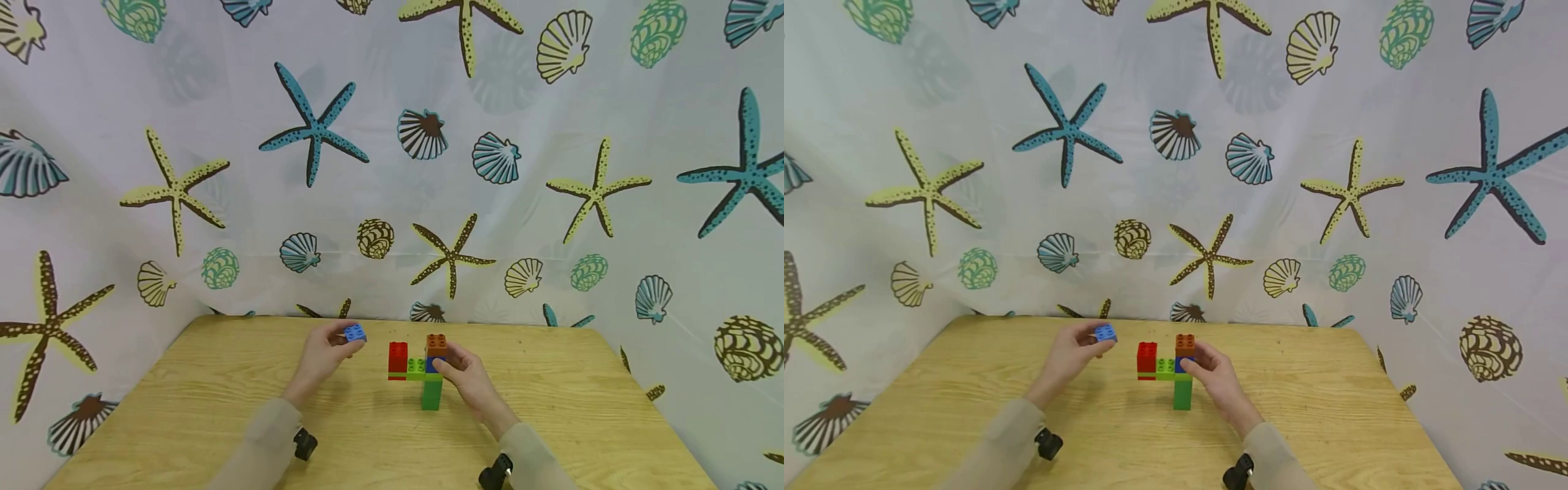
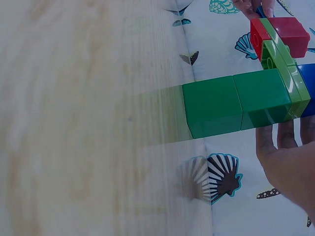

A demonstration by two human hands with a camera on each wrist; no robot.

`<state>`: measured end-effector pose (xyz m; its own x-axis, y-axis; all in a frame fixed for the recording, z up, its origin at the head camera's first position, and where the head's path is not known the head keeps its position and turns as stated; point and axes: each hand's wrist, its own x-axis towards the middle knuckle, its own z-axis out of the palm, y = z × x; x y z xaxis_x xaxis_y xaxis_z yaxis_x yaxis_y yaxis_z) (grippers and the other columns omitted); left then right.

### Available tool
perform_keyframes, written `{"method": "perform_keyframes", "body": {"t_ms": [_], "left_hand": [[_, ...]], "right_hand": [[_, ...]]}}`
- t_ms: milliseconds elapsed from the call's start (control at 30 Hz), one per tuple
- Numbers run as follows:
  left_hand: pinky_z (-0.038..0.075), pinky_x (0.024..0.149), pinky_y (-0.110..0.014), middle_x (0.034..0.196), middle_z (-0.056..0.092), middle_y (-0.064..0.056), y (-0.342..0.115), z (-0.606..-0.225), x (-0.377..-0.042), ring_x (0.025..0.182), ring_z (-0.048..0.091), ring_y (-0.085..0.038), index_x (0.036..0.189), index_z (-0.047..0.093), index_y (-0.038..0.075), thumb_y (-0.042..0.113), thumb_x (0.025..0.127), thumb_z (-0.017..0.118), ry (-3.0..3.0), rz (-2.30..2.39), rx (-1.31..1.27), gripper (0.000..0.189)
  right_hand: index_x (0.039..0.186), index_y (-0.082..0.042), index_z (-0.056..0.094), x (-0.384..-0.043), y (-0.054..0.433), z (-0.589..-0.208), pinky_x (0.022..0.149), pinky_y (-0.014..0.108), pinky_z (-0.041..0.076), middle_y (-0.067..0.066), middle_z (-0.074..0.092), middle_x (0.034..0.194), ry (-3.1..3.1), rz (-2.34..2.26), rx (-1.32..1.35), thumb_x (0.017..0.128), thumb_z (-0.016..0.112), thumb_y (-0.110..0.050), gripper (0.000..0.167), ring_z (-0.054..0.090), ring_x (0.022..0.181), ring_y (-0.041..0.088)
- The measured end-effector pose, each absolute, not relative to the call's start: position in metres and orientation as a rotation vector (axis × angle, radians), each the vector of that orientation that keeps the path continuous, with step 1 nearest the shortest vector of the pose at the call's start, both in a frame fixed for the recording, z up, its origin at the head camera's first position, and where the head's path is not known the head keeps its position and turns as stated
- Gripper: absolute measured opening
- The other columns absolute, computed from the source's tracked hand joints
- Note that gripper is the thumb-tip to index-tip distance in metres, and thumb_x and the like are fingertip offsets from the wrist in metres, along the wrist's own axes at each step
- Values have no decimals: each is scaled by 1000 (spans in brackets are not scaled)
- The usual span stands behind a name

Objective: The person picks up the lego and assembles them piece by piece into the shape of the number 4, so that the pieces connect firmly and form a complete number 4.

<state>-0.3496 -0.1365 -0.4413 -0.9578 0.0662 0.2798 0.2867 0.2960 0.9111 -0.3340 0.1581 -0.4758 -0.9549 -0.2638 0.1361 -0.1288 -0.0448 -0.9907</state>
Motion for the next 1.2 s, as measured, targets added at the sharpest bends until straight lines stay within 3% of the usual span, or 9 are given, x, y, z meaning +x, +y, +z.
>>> {"method": "perform_keyframes", "body": {"t_ms": [367,533,667,867,1200], "left_hand": [[55,68,-25,111,67,-15,-115,-445,-345,84,63,-18,124,65,8,9,86,75,-2307,-1777,-364,39],[56,69,-26,111,67,-17,-107,-448,-339,87,65,-20,128,62,7,12,91,71,-2261,-1838,-405,39],[57,73,-29,113,67,-17,-99,-446,-330,92,64,-19,132,58,4,16,95,66,-2240,-1904,-432,40],[52,81,-21,116,66,-10,-88,-453,-326,102,61,-21,131,60,10,25,95,66,-2194,-1831,-442,40],[50,90,-27,120,64,-8,-71,-453,-319,113,59,-25,134,58,12,21,95,65,-2159,-1809,-495,40]], "right_hand": [[143,-8,48,-333,159,-476,107,41,43,11,57,138,2087,-2180,-426,96,64,-22,52,56,123,17],[143,-9,49,-332,158,-477,108,41,43,10,57,138,2075,-2182,-421,96,65,-22,52,56,122,16],[144,-7,47,-332,158,-477,107,39,44,11,56,139,2081,-2176,-432,96,64,-22,53,57,119,12],[144,-8,47,-331,158,-476,104,36,45,10,57,137,2082,-2179,-417,96,64,-23,53,58,117,10],[145,-5,45,-331,158,-476,105,35,45,13,55,139,2079,-2173,-430,97,63,-21,54,58,116,9]]}}
